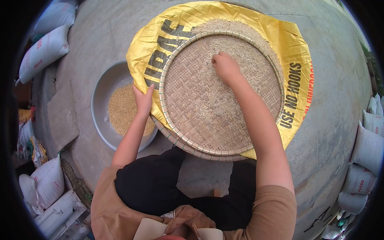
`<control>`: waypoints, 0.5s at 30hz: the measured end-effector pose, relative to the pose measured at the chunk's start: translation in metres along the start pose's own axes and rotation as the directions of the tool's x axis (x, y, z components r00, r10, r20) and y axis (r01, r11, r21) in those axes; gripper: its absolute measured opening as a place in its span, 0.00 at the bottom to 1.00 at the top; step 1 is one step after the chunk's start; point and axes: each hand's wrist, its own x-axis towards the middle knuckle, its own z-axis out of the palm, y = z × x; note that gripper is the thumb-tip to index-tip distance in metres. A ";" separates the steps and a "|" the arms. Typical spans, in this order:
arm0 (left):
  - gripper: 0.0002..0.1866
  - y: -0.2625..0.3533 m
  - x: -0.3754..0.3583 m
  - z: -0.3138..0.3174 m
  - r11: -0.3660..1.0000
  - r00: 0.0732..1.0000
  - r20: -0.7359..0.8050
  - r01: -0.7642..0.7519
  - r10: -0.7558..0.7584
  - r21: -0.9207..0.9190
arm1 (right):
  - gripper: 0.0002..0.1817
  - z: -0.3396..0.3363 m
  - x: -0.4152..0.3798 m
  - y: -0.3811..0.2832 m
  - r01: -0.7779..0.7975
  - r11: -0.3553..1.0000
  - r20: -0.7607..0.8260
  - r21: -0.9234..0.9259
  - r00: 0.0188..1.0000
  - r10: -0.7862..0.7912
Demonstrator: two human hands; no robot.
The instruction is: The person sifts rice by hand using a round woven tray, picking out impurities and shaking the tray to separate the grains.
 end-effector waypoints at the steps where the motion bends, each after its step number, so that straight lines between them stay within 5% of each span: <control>1: 0.42 0.001 0.000 0.000 1.000 1.000 -0.005 -0.009 0.009 0.002 | 0.06 -0.001 0.000 0.000 -0.011 1.000 0.026 -0.004 1.000 0.011; 15: 0.41 -0.005 0.000 0.000 1.000 1.000 -0.026 -0.016 0.017 0.013 | 0.04 -0.001 0.004 0.001 0.050 0.999 0.026 0.002 0.998 -0.050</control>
